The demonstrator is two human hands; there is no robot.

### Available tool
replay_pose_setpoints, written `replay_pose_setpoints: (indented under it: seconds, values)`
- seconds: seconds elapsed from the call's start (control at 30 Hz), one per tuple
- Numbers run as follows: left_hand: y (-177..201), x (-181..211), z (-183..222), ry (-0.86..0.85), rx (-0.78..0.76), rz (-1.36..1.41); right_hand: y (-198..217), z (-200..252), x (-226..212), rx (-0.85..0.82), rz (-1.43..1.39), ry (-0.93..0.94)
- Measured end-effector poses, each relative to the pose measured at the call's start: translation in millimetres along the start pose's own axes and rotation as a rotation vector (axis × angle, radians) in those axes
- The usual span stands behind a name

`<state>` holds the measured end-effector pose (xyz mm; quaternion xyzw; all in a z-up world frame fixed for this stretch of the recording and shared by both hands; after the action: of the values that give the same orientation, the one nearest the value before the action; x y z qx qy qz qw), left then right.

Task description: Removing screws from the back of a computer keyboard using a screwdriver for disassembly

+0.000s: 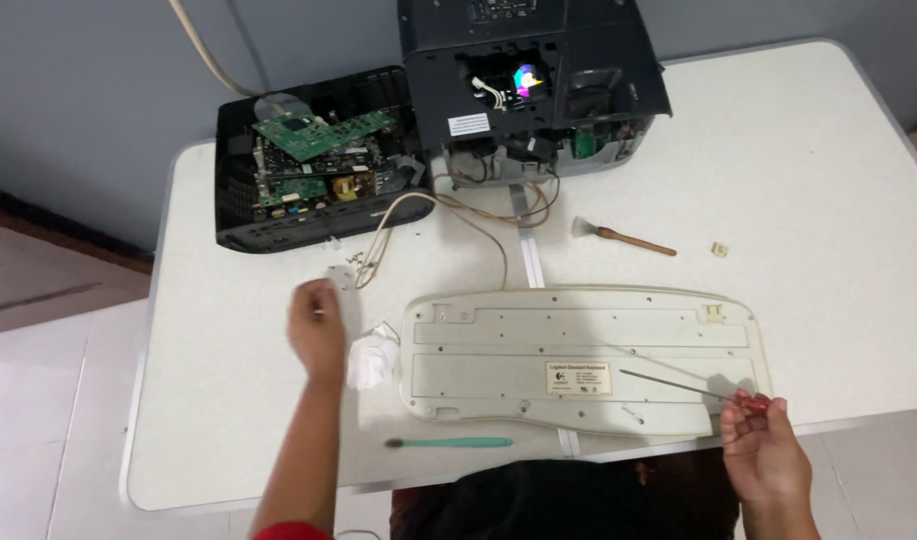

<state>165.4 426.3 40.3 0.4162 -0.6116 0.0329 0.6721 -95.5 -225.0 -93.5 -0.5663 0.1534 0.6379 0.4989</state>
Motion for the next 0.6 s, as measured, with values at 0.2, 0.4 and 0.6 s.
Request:
replay_pose_setpoints:
  seconds: [0.2,0.4,0.6]
  values:
    - [-19,-62,-64,0.042,-0.066,-0.297,2,-1,-2,-0.017,0.011,0.006]
    - [-57,-60,-72,0.103,-0.191,-0.428,3,4,-13,0.041,0.051,0.012]
    - [-68,-59,-71,0.3,-0.271,-0.438,-14,11,-20,0.048,0.041,0.004]
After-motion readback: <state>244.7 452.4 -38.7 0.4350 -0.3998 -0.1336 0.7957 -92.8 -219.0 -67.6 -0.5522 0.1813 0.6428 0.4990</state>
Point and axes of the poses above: each hand's wrist, its own z-axis away from the middle knuckle, its own y-axis out of the back of the hand, x = y × z, the point moved 7 cm from there along -z, towards the middle knuckle, and after that the axes turned 15 degrees about y, right-handed, at the moved point
